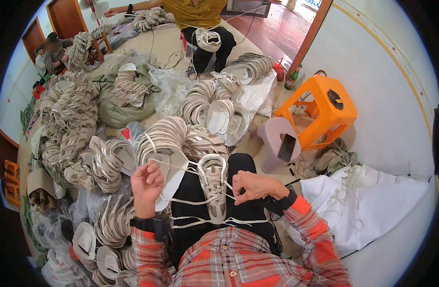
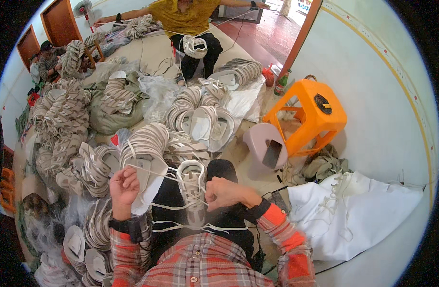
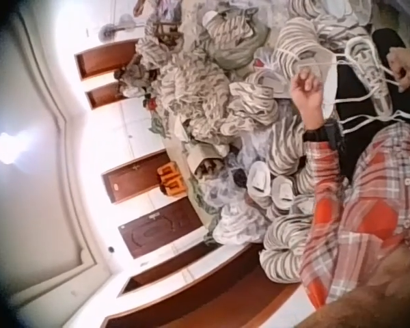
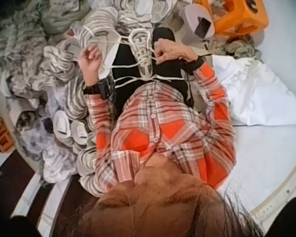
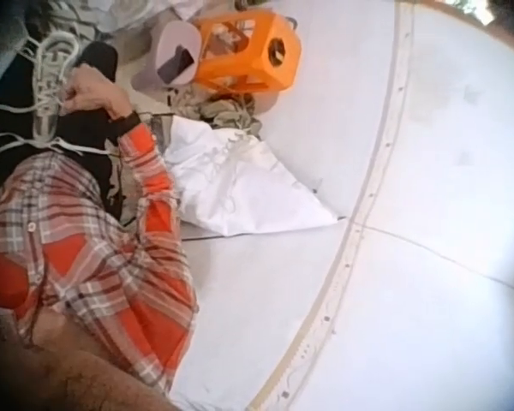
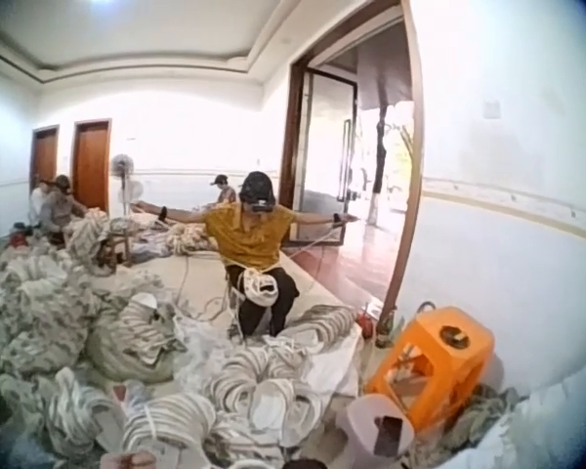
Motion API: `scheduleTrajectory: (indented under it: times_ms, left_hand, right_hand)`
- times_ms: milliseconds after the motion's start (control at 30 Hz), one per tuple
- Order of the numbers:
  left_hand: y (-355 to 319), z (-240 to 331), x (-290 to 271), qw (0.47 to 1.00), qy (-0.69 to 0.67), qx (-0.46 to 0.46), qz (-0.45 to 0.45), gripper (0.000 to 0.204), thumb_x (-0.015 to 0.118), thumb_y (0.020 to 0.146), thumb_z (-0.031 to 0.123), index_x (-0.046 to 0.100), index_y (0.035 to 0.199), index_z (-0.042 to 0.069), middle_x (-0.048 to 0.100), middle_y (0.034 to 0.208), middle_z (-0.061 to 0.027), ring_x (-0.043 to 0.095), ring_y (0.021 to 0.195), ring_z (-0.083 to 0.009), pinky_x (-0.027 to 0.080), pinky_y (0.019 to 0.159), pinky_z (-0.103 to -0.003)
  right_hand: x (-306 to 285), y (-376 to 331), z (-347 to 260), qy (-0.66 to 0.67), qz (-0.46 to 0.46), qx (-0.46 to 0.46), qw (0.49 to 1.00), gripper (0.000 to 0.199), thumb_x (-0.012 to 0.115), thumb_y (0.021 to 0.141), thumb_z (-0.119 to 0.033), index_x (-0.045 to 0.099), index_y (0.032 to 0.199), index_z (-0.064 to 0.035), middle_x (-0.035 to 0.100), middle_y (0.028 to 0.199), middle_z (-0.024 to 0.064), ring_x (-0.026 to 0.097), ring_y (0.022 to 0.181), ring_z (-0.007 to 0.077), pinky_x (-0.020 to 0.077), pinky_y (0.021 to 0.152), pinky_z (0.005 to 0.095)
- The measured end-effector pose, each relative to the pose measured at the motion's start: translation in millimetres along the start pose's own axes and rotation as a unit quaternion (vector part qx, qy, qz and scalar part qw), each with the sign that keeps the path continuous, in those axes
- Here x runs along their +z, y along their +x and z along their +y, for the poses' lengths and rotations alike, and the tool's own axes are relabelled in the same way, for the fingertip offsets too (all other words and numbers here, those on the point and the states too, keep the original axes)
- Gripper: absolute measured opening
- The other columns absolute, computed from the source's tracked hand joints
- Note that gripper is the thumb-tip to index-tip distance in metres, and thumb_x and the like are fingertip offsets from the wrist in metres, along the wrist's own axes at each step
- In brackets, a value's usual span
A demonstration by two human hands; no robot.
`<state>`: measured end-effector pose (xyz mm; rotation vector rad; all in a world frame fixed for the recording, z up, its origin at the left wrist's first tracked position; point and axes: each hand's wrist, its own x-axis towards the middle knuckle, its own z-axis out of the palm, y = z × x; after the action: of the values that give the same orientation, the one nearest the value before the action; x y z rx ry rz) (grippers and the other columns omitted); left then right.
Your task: The recorder is threading laces through the eyelets of a white sneaker while seated on the floor.
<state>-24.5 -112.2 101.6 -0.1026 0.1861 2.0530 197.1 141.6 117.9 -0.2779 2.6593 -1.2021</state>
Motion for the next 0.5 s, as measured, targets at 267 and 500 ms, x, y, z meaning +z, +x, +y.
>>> scheduleTrajectory:
  times_ms: [267,500]
  left_hand:
    - [-54.7,94.3,66.8,0.954,0.071,0.261,-0.131,0.008,0.047,0.083,0.007,0.041,0.080,0.004,0.045,0.075,-0.0041,0.035,0.049,-0.0094,0.028,0.048,-0.024]
    - [-52.9,57.3,120.6,0.878,0.225,0.422,0.015,0.009,0.040,0.090,0.008,0.043,0.095,0.001,0.047,0.082,-0.0049,0.041,0.062,-0.0132,0.033,0.056,-0.026]
  right_hand:
    - [35.8,22.4,55.1,0.029,0.032,0.126,0.991,0.028,0.066,0.069,-0.022,0.059,0.089,-0.0029,0.057,0.068,0.0123,0.057,0.066,0.0246,0.0432,0.058,0.0351]
    - [46.8,25.5,53.6,0.153,0.199,0.183,0.951,0.019,0.058,0.081,-0.013,0.055,0.097,-0.0038,0.054,0.070,0.0048,0.051,0.063,0.0130,0.0438,0.060,0.0286]
